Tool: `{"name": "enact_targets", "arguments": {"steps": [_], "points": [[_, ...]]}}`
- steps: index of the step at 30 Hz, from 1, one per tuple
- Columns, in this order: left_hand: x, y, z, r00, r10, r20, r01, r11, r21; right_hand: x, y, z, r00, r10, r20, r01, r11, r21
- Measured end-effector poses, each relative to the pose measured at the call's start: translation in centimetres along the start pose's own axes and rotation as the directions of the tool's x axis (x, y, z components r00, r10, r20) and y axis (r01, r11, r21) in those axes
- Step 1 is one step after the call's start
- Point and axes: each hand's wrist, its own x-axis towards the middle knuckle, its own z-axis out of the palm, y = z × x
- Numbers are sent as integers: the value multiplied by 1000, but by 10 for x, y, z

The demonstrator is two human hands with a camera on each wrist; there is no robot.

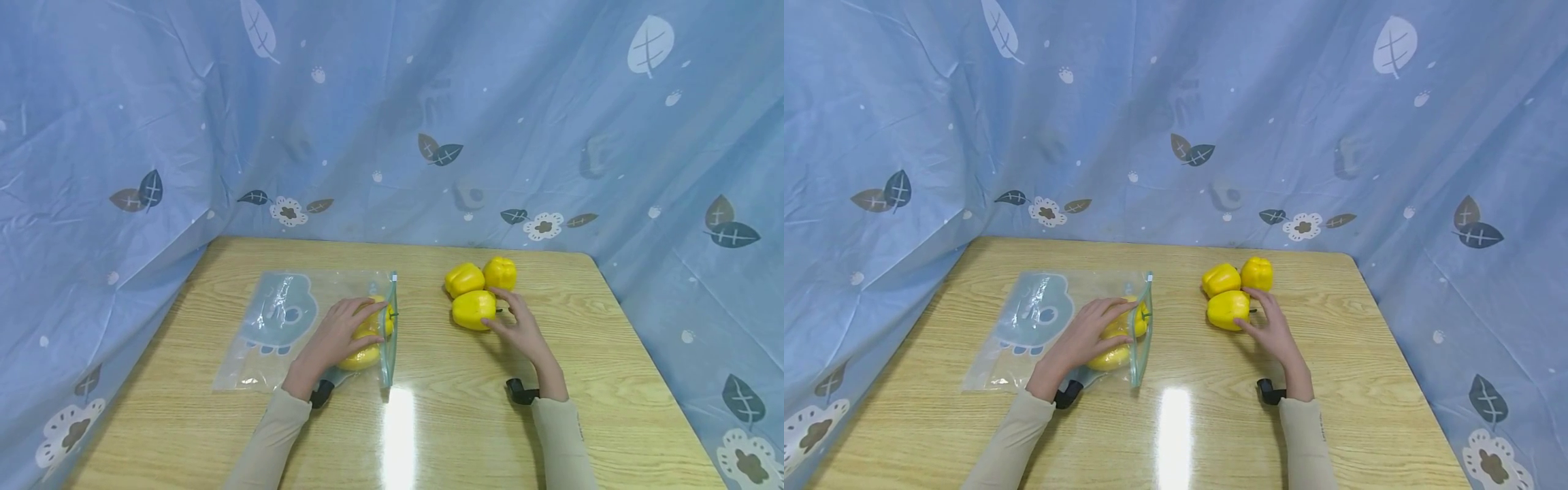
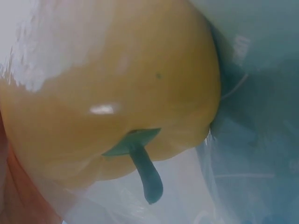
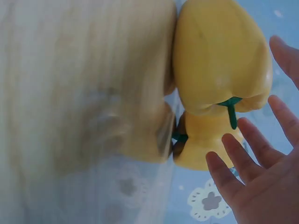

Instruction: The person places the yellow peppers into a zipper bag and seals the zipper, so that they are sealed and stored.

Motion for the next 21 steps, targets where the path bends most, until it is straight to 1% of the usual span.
{"name": "enact_targets", "arguments": {"steps": [2,6,9,17,21], "points": [[0,0,0,1000,-5,5,5,1000,0,-1,-9,-1,999,23,32,-23,1000,7],[0,0,0,1000,-5,5,5,1000,-5,-1,-9,1,994,79,77,-81,997,20],[0,0,0,1000,-1,2,1,1000,-6,-1,5,4,994,86,73,-88,996,15],[-1,0,1,1000,-1,5,1,1000,5,-2,0,3,995,86,40,-88,996,34],[-1,0,1,1000,-4,6,4,1000,11,-2,-8,3,998,65,24,-66,997,34]]}}
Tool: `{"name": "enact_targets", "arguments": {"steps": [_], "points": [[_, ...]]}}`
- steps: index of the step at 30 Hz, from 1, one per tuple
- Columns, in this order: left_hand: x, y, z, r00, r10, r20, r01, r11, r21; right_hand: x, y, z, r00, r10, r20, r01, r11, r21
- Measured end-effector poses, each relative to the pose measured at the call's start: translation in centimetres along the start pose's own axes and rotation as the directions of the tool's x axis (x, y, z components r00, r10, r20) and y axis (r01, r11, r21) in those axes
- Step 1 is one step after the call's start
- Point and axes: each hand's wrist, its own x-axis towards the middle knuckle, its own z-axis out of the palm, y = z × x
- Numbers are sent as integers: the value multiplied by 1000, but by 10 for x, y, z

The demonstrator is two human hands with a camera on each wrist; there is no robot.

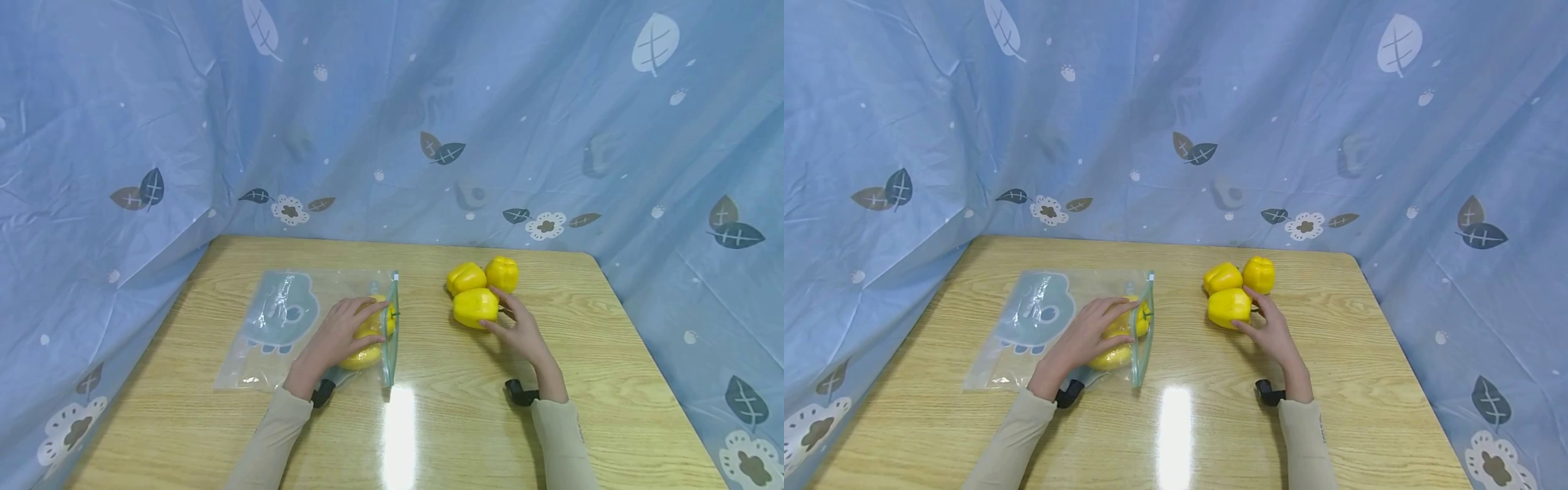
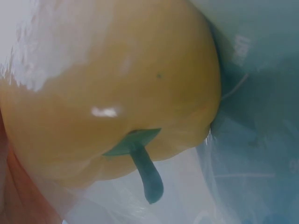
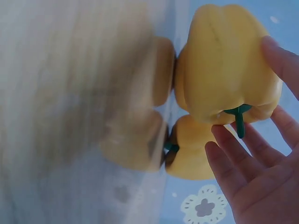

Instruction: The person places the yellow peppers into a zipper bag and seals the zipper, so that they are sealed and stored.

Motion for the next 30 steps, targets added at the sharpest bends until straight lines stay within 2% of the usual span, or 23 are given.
{"name": "enact_targets", "arguments": {"steps": [7,10,13,21,30], "points": [[0,1,-1,1000,15,-22,-15,1000,-2,-4,-41,-3,999,-53,-10,54,998,35],[1,1,-1,999,24,-28,-24,1000,6,-4,-51,-2,998,-70,-3,70,997,35],[1,2,-1,999,24,-27,-24,1000,9,-3,-51,2,996,-91,6,90,995,52],[2,2,-3,1000,7,-14,-7,1000,11,5,-26,19,994,-102,35,100,993,65],[2,2,-4,1000,-1,-5,1,1000,11,8,-39,38,990,-136,43,133,990,54]]}}
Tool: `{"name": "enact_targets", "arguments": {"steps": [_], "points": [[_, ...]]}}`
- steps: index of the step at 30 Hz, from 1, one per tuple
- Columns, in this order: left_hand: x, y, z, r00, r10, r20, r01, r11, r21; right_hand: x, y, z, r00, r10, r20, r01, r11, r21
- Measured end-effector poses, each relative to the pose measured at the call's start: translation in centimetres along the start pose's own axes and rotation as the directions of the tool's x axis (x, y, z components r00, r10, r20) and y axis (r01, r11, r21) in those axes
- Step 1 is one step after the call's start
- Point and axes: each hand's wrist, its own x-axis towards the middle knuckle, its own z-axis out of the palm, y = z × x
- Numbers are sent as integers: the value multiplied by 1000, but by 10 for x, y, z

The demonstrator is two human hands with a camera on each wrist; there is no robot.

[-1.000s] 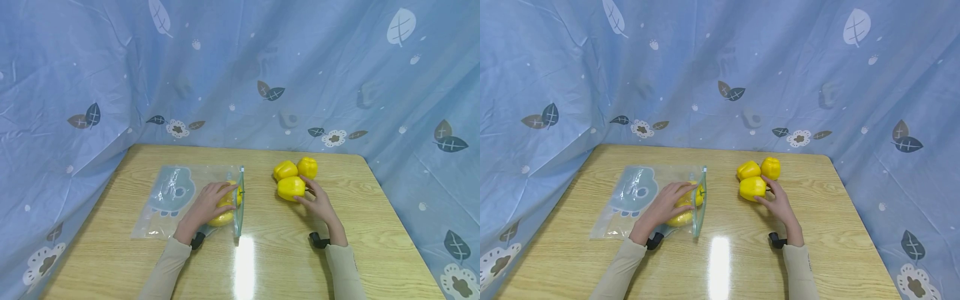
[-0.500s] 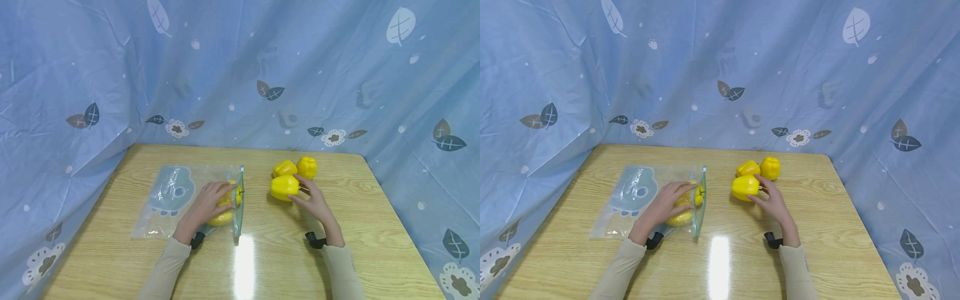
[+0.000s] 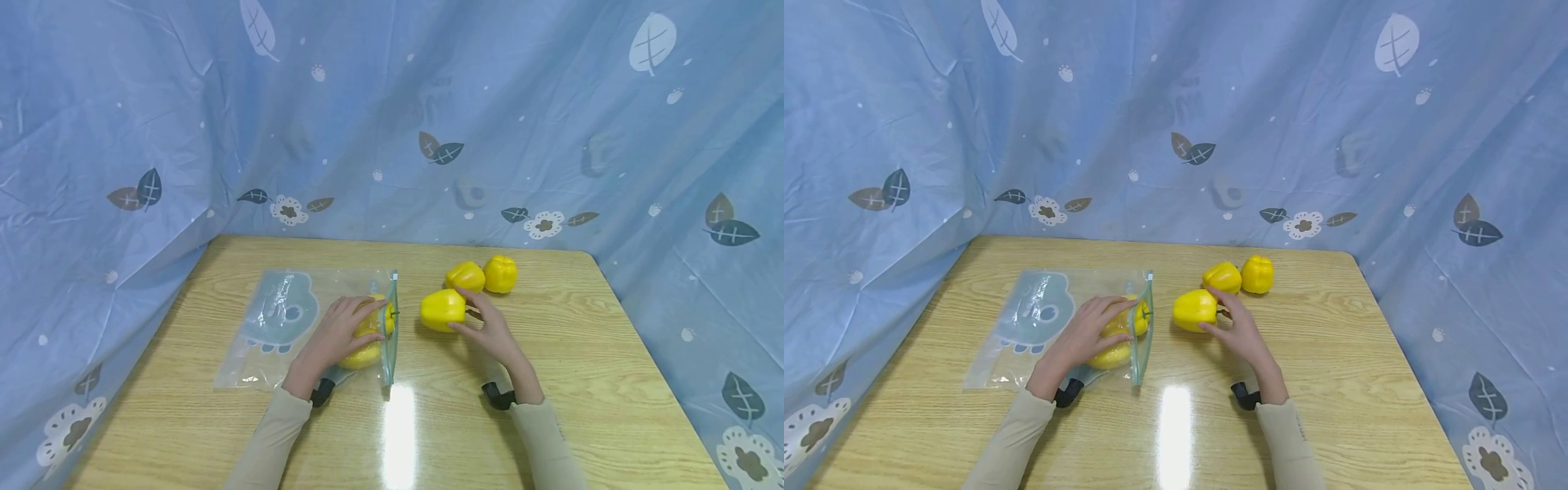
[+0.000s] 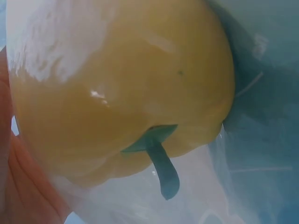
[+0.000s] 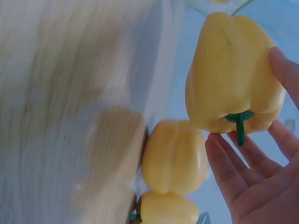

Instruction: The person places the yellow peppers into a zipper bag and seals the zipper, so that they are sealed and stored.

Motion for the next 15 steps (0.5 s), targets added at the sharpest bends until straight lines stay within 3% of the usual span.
{"name": "enact_targets", "arguments": {"steps": [4,10,15], "points": [[0,0,0,1000,10,-7,-10,1000,6,1,-8,7,1000,-10,-6,10,1000,-20],[1,1,1,1000,21,-23,-21,1000,7,1,-39,14,1000,-18,13,18,1000,-5],[1,1,0,1000,18,-21,-18,1000,4,3,-24,26,999,-27,32,28,999,-29]]}}
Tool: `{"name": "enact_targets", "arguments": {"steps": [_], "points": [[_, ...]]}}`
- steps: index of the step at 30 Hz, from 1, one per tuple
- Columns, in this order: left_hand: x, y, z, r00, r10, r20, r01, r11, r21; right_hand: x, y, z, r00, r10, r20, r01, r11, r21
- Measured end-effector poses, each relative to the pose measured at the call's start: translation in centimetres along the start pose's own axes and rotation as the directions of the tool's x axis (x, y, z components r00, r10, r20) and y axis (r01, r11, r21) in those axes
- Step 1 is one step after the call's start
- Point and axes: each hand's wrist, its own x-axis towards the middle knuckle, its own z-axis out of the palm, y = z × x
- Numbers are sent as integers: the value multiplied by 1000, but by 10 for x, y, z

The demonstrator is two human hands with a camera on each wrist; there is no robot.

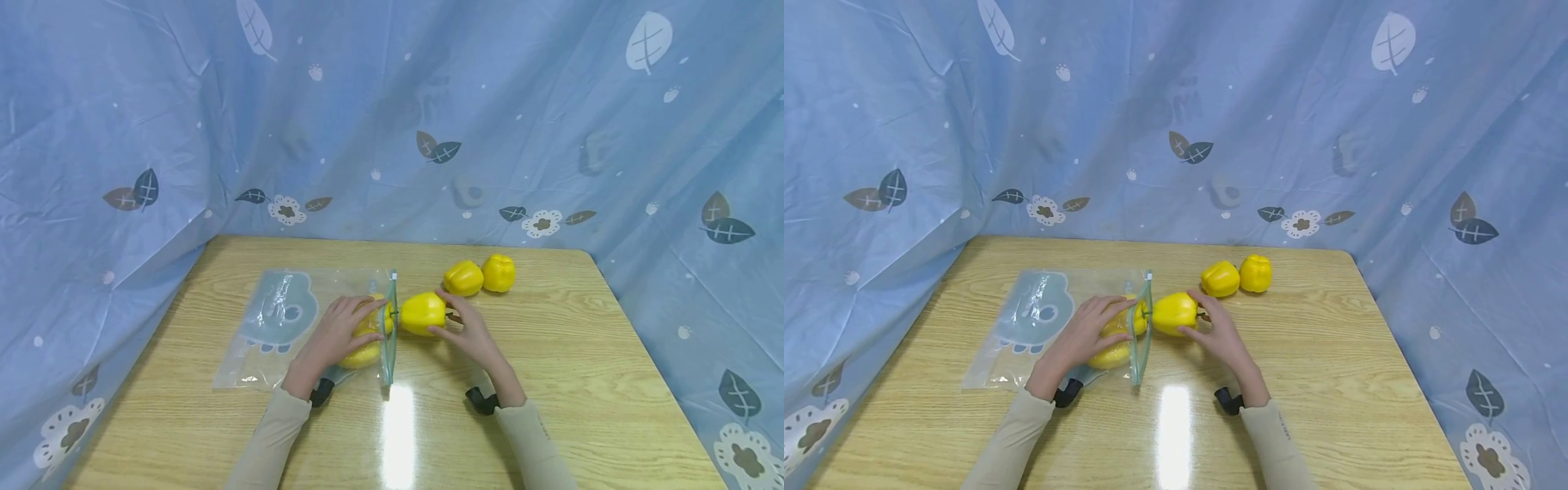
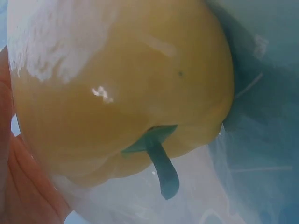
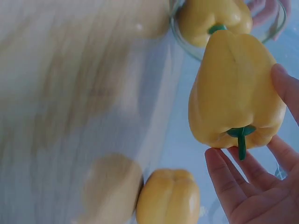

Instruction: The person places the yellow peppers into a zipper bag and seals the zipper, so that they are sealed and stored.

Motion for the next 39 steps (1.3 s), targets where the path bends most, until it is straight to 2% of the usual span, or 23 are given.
{"name": "enact_targets", "arguments": {"steps": [2,8,20,29,37,39], "points": [[0,0,0,1000,1,-4,-1,1000,-2,1,9,6,1000,2,-1,-2,1000,0],[0,0,1,999,23,-29,-23,1000,-8,2,8,14,1000,5,-9,-5,1000,22],[0,0,1,999,32,-36,-32,999,3,6,2,31,999,-35,-29,36,998,42],[1,1,0,998,41,-40,-42,999,-20,11,2,44,999,-31,-42,34,997,66],[1,1,0,998,45,-43,-46,999,-25,10,-28,44,999,-45,3,45,992,119],[1,1,0,998,46,-43,-47,999,-23,10,-28,46,999,-52,12,50,991,126]]}}
